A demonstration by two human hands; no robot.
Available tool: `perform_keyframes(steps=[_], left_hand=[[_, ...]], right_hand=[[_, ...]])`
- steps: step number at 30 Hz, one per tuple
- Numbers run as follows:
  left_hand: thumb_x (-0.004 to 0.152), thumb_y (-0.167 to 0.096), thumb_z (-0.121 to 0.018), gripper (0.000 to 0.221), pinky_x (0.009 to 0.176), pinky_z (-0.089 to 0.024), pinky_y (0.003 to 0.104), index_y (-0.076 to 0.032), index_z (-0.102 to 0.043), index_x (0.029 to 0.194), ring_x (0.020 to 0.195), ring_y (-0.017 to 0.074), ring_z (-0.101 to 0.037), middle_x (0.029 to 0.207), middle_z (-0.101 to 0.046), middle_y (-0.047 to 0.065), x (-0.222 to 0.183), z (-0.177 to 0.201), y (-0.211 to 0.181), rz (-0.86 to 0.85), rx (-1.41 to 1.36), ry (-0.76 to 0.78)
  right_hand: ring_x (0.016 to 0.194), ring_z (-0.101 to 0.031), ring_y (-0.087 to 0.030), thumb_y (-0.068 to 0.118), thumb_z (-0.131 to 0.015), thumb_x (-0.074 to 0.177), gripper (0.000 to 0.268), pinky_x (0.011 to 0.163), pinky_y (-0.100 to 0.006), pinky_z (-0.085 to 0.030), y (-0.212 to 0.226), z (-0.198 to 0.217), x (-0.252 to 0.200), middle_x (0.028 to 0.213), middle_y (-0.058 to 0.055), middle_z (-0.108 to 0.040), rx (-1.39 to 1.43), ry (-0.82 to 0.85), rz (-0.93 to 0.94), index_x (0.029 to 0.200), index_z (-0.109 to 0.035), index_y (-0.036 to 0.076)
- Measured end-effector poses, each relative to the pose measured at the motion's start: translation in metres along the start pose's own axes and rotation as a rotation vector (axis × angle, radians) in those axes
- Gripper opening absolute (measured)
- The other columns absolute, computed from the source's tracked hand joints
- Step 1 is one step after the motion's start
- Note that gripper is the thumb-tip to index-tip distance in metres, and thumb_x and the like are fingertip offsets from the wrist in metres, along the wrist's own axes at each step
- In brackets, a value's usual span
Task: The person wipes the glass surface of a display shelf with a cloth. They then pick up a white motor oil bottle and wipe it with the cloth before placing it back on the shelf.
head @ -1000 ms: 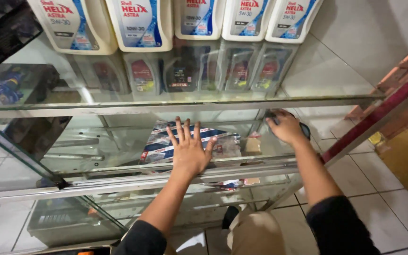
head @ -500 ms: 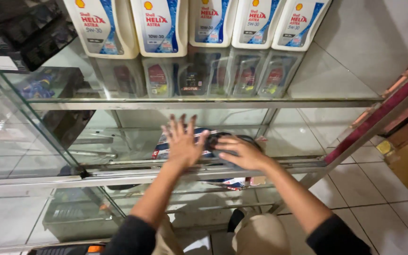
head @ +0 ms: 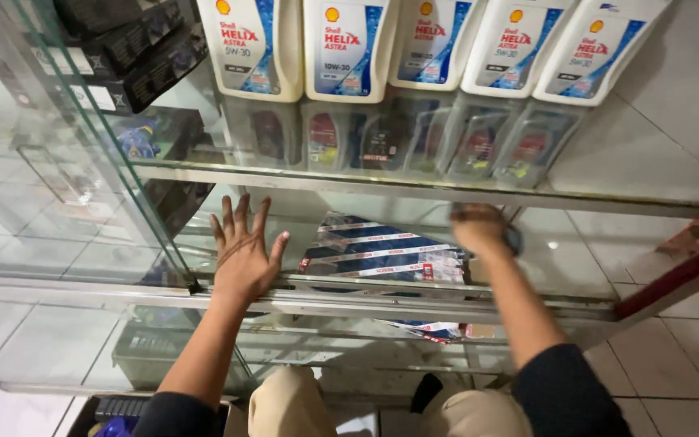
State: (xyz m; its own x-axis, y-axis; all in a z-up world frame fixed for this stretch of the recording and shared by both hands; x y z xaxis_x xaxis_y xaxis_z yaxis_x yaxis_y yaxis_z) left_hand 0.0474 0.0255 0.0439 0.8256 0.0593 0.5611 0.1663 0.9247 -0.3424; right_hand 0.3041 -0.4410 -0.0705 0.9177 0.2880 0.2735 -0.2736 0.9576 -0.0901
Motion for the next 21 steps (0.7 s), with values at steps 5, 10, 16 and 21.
perform_keyframes(steps=[5, 10, 16, 21], left_hand=[[0.1, -0.052, -0.048, 0.07, 0.122, -0.007, 0.063, -0.01, -0.039, 0.156, 0.154, 0.045, -0.012, 0.162, -0.03, 0.025, -0.005, 0.008, 0.002, 0.087, -0.024, -0.053], [0.102, -0.049, -0.049, 0.069, 0.122, -0.009, 0.062, -0.005, -0.04, 0.154, 0.153, 0.0466, -0.014, 0.158, -0.032, 0.028, -0.008, 0.01, 0.014, 0.169, -0.103, -0.113], [0.105, -0.037, -0.049, 0.058, 0.124, -0.019, 0.057, -0.001, -0.045, 0.151, 0.153, 0.0452, -0.023, 0.155, -0.041, 0.028, -0.012, 0.019, 0.017, 0.136, -0.168, -0.252], [0.107, -0.03, -0.048, 0.053, 0.123, -0.022, 0.056, 0.0, -0.044, 0.151, 0.152, 0.0466, -0.025, 0.154, -0.042, 0.03, -0.011, 0.018, 0.022, 0.155, -0.215, -0.315]], right_hand=[[0.116, -0.06, -0.038, 0.03, -0.055, 0.099, 0.033, 0.1, -0.052, -0.042, 0.203, 0.127, -0.054, 0.126, -0.017, -0.066, 0.451, -0.079, 0.382, 0.124, -0.066, 0.011], [0.15, -0.034, -0.032, 0.036, -0.054, 0.103, 0.047, 0.12, -0.057, -0.012, 0.243, 0.158, -0.105, 0.16, -0.011, -0.044, 0.601, 0.187, 0.666, 0.147, -0.057, 0.019], [0.131, -0.061, -0.026, 0.047, -0.053, 0.097, 0.052, 0.114, -0.043, -0.044, 0.188, 0.128, -0.036, 0.147, -0.003, -0.06, 0.484, 0.286, 0.322, 0.146, -0.056, 0.031], [0.11, -0.065, -0.043, 0.031, -0.054, 0.095, 0.047, 0.096, -0.051, -0.05, 0.196, 0.093, 0.043, 0.124, -0.025, -0.067, 0.458, 0.019, 0.12, 0.133, -0.061, 0.005]])
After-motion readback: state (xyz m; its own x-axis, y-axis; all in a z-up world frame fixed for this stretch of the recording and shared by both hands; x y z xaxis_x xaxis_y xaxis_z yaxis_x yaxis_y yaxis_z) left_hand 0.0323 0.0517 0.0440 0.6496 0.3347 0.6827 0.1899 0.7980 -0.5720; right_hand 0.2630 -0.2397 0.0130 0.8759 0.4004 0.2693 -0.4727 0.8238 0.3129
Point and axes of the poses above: each hand's wrist, its own x-axis towards the middle knuckle, its own z-axis out of the back of the hand, y = z × x, the point moved 5 cm from there along x, towards the middle knuckle
